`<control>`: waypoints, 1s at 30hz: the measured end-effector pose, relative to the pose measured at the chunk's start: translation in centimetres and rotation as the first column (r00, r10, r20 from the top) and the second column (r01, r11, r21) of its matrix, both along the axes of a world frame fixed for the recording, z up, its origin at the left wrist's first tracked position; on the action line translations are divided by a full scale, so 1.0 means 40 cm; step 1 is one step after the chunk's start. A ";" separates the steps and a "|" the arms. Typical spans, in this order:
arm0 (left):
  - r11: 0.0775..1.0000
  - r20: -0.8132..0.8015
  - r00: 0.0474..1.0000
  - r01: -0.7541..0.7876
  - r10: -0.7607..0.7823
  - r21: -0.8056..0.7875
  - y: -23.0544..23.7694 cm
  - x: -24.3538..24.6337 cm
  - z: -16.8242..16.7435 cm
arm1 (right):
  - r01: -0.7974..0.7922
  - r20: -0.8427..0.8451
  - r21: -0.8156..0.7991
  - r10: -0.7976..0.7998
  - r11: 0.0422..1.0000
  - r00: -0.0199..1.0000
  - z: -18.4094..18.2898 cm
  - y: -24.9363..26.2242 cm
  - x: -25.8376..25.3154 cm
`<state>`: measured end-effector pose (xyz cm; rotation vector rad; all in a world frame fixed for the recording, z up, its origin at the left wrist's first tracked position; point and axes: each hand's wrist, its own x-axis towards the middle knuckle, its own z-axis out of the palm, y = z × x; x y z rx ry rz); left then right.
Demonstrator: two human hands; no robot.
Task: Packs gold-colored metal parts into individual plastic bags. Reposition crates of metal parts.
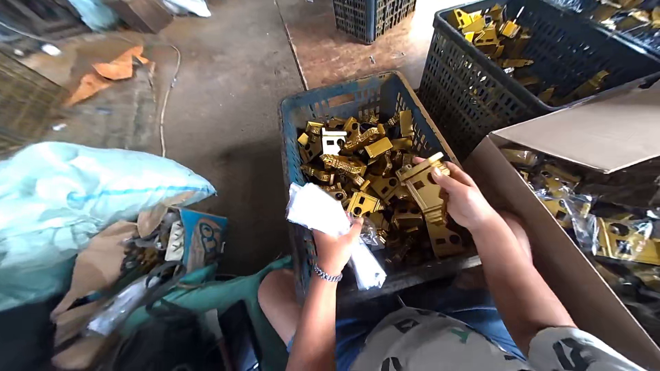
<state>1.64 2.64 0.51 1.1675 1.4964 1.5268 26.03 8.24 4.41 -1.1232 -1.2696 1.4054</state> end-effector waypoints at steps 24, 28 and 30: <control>0.976 -0.434 0.884 0.214 -0.171 0.051 -0.069 0.039 0.024 | -0.409 0.838 -0.164 0.345 0.898 0.422 -0.049 -0.098 -0.199; 0.991 -0.449 0.883 0.120 -0.137 -0.067 -0.057 0.055 0.042 | -0.338 0.421 -0.221 0.402 0.915 0.813 -0.056 -0.072 -0.191; 0.985 -0.059 0.997 0.035 -0.045 -0.167 -0.044 0.042 0.053 | -0.302 0.162 -0.246 0.346 0.921 0.924 -0.037 -0.083 -0.168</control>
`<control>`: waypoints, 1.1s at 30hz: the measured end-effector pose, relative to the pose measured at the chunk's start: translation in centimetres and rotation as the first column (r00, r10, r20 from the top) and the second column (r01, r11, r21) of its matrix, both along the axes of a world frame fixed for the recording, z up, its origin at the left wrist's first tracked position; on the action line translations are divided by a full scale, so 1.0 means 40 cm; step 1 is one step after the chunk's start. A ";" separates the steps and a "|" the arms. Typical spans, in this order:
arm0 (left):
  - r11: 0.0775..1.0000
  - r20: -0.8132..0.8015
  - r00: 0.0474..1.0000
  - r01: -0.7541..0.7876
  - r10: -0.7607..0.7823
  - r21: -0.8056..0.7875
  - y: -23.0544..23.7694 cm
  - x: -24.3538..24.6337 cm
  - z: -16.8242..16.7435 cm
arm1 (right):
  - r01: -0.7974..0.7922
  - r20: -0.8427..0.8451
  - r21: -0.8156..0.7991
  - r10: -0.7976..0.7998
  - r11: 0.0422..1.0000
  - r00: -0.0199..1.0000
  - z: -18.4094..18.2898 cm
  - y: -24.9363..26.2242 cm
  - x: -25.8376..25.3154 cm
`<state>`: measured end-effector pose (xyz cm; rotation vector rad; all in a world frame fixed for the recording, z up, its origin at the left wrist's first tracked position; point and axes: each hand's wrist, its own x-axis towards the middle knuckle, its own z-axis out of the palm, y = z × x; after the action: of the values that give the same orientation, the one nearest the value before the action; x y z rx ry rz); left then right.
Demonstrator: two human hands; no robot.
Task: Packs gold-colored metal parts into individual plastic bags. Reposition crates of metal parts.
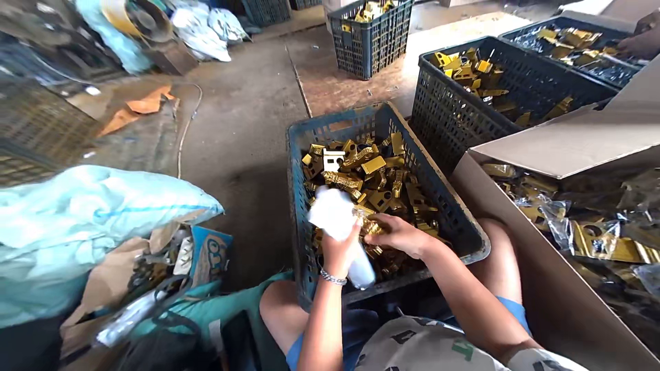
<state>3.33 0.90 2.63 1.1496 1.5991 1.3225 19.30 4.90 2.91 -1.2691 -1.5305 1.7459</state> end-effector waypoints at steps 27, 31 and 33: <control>0.933 -0.735 0.614 0.352 -0.287 -0.071 -0.016 0.056 0.019 | -0.040 0.079 0.519 -0.001 0.854 0.997 -0.006 0.050 -0.052; 0.907 -0.790 0.591 0.405 -0.164 0.114 -0.004 0.042 0.010 | 0.139 -0.203 0.220 -0.094 0.965 0.975 -0.022 0.073 -0.064; 0.909 -0.806 0.557 0.413 -0.200 0.061 -0.002 0.036 0.004 | 0.145 -0.108 0.236 -0.122 0.961 0.987 -0.021 0.065 -0.072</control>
<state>4.75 0.82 2.80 2.2993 1.6876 0.7909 16.43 7.51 2.08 -1.1245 -1.5155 1.4602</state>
